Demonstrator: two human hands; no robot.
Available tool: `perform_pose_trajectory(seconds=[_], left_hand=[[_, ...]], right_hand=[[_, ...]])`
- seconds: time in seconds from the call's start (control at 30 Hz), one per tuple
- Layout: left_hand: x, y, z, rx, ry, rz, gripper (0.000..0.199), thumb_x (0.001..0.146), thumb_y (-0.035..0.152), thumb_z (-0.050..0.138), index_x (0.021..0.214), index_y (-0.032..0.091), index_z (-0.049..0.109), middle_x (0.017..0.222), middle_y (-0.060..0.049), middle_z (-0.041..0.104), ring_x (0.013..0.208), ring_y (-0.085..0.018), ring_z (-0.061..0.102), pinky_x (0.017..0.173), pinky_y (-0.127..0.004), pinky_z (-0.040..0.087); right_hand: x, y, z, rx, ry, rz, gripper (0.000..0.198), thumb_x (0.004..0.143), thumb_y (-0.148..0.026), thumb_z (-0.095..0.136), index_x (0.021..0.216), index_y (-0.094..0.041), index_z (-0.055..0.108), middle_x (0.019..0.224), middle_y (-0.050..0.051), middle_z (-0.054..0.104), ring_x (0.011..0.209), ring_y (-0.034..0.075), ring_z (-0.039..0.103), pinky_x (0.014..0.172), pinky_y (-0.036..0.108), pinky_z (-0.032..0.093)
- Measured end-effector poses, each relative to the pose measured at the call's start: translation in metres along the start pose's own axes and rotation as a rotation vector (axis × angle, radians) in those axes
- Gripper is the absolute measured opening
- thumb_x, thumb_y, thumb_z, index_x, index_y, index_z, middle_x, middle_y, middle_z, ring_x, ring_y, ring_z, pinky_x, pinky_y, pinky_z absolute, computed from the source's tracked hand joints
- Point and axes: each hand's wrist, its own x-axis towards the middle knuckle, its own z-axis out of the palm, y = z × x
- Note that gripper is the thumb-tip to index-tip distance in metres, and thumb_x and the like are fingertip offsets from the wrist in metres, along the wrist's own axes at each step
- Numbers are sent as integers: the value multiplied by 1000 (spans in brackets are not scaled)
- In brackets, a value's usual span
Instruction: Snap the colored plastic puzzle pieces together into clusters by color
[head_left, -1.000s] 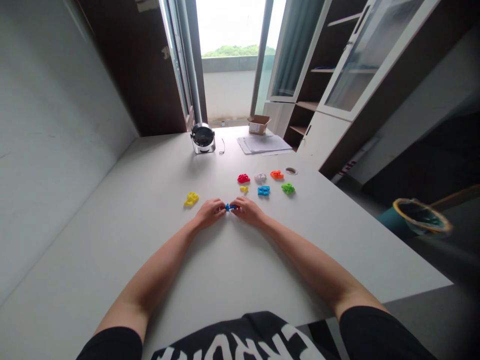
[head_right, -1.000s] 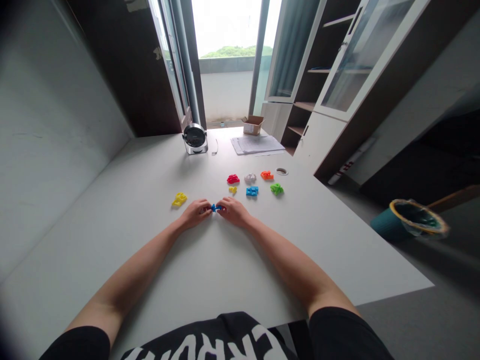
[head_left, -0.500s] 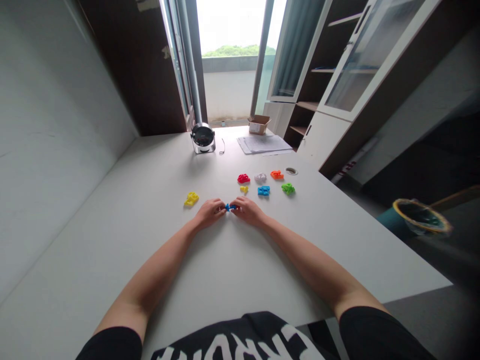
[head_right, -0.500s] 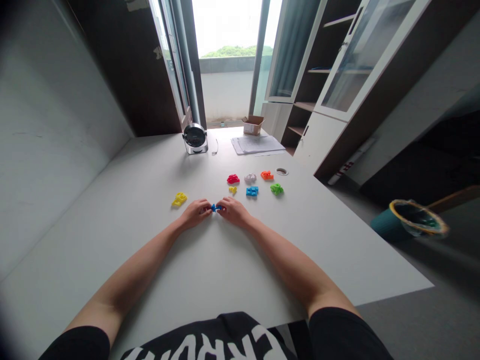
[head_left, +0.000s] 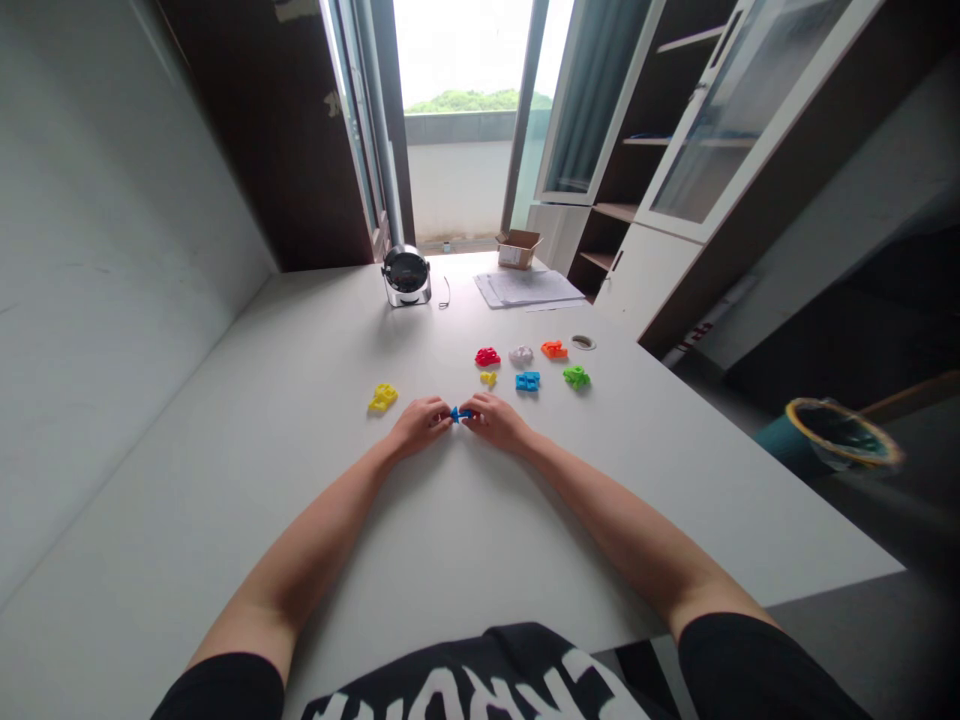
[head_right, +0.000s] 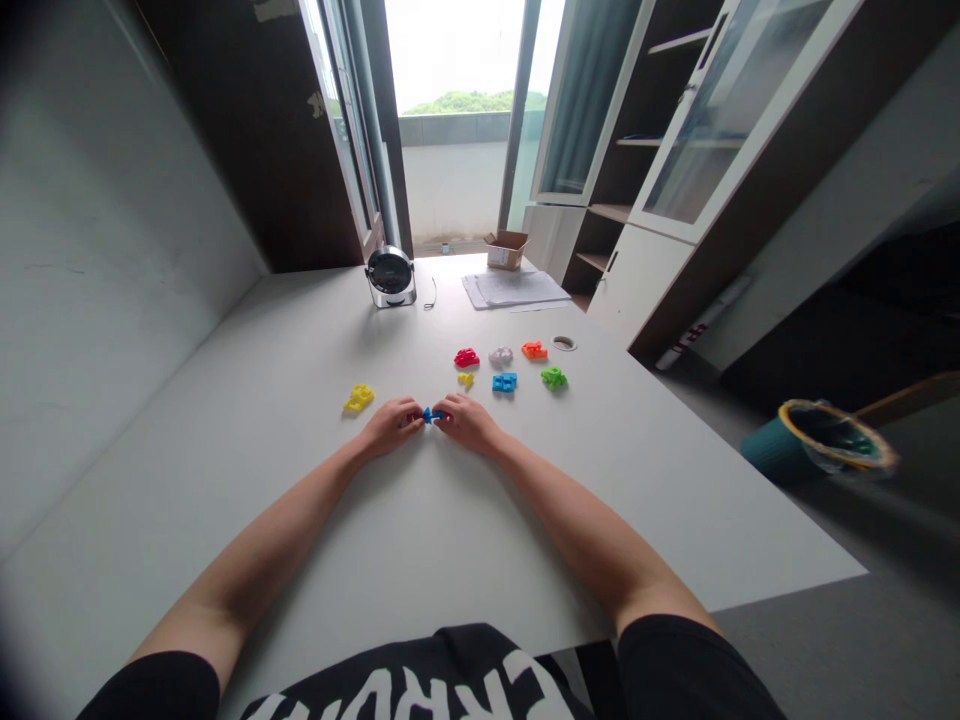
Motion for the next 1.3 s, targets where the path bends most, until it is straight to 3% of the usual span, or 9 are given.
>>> perform_pose_trajectory(seconds=[1.3], left_hand=[[0,0,-1,-9,0,-1,16,88,28,57,81,19,68,79,-2,60,68,-13,53,67,-25,41]], right_hand=[[1,1,-1,6,-23,4,14,89,-18,65,101,-23,70,85,4,63,82,17,56,76,27,44]])
